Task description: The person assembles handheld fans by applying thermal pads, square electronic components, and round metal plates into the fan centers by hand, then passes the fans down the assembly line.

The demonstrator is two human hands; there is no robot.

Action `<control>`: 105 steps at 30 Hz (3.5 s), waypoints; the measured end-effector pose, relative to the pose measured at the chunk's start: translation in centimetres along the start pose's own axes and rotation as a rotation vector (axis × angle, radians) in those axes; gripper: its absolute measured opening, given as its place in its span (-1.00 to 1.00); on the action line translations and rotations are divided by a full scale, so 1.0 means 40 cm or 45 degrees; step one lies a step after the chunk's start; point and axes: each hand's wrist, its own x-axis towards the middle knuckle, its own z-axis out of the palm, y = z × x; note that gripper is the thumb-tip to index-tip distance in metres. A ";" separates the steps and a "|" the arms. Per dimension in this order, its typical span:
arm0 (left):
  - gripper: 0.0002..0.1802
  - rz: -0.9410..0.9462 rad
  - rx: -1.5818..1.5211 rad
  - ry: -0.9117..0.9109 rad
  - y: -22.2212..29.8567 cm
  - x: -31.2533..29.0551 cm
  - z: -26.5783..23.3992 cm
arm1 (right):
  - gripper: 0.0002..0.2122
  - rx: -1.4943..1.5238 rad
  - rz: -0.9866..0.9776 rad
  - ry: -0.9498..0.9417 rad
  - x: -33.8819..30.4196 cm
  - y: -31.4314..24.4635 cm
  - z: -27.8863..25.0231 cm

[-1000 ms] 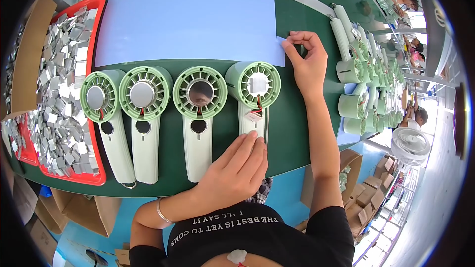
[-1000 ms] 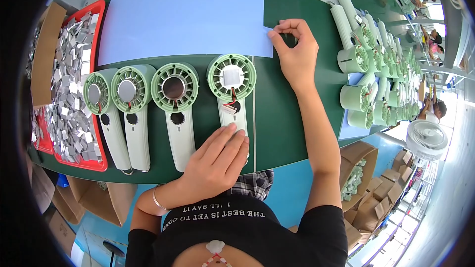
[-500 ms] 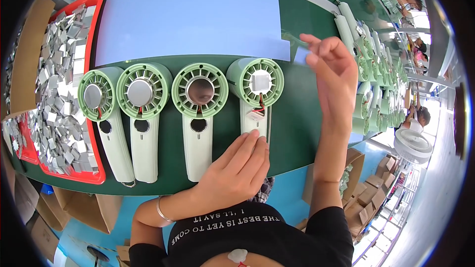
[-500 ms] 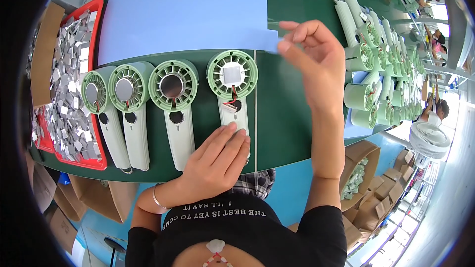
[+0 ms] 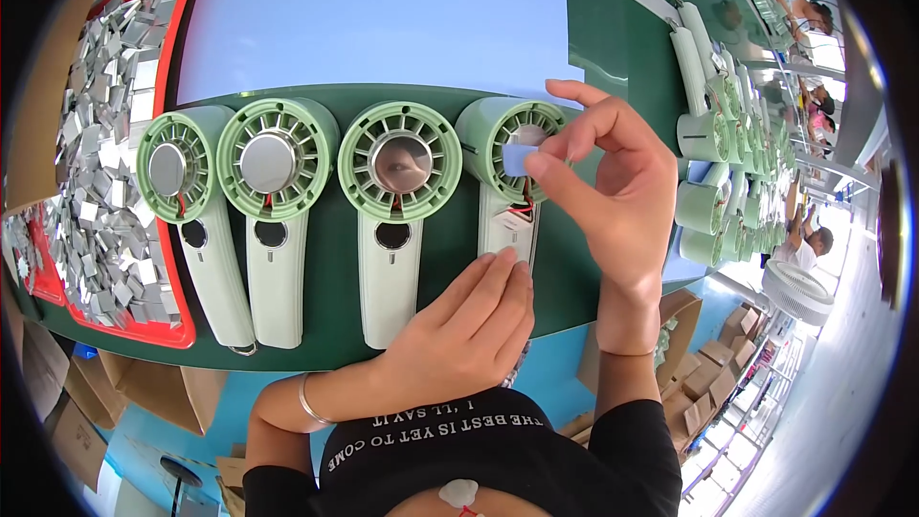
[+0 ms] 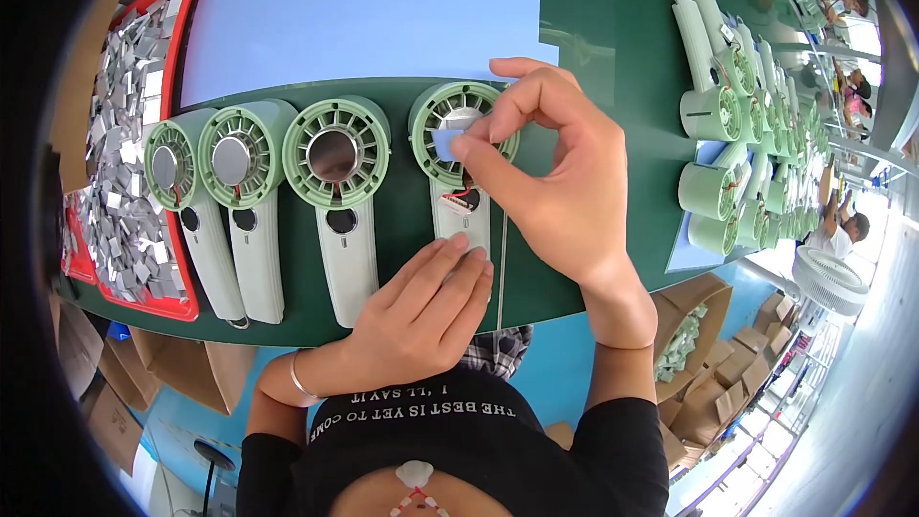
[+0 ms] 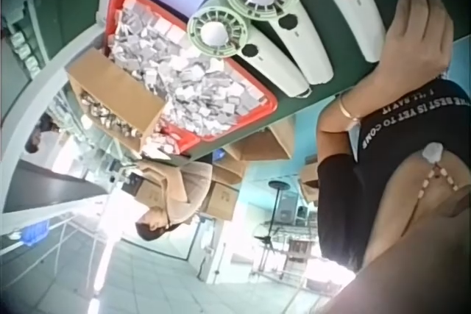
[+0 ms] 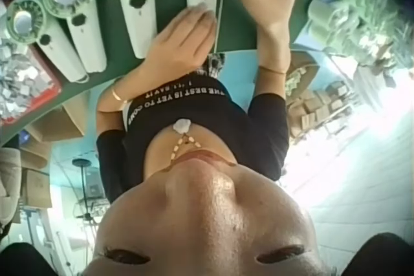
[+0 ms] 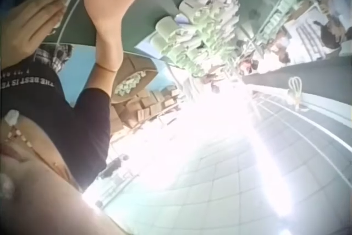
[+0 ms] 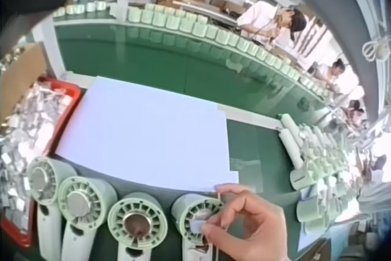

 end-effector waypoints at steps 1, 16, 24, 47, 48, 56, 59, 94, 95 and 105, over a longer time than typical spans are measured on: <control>-0.83 -0.001 -0.003 -0.003 0.001 0.000 0.001 | -0.82 -0.040 -0.007 0.037 -0.001 0.000 0.001; -0.87 -0.024 0.025 0.024 0.003 -0.003 0.007 | -0.77 -0.043 0.019 0.115 -0.007 0.005 0.004; -0.86 -0.014 0.039 0.041 0.004 -0.003 0.014 | -0.80 -0.083 -0.032 0.131 -0.005 0.006 -0.002; -0.84 -0.029 0.036 0.027 0.006 -0.003 0.006 | -0.80 -0.582 -0.281 0.063 -0.031 0.001 -0.013; -0.83 -0.031 0.036 0.023 0.006 -0.004 0.006 | -0.80 -0.557 -0.271 0.071 -0.033 0.002 -0.019; -0.75 0.008 0.055 -0.003 0.002 -0.002 0.000 | -0.58 -1.080 -0.721 -0.193 -0.080 -0.020 -0.041; -0.69 0.007 0.097 0.013 0.011 -0.001 -0.003 | -0.63 -1.319 -0.821 -0.197 -0.091 -0.024 -0.002; -0.89 -0.334 0.026 0.031 -0.111 0.163 -0.112 | -0.69 -0.592 -0.623 -0.036 -0.053 0.026 -0.037; -0.89 -0.334 0.023 0.029 -0.110 0.166 -0.115 | -0.70 -0.630 -0.631 -0.046 -0.051 0.018 -0.040; -0.91 -0.307 -0.052 -0.075 -0.132 0.179 -0.139 | -0.69 -0.528 -0.566 -0.167 -0.031 0.024 -0.048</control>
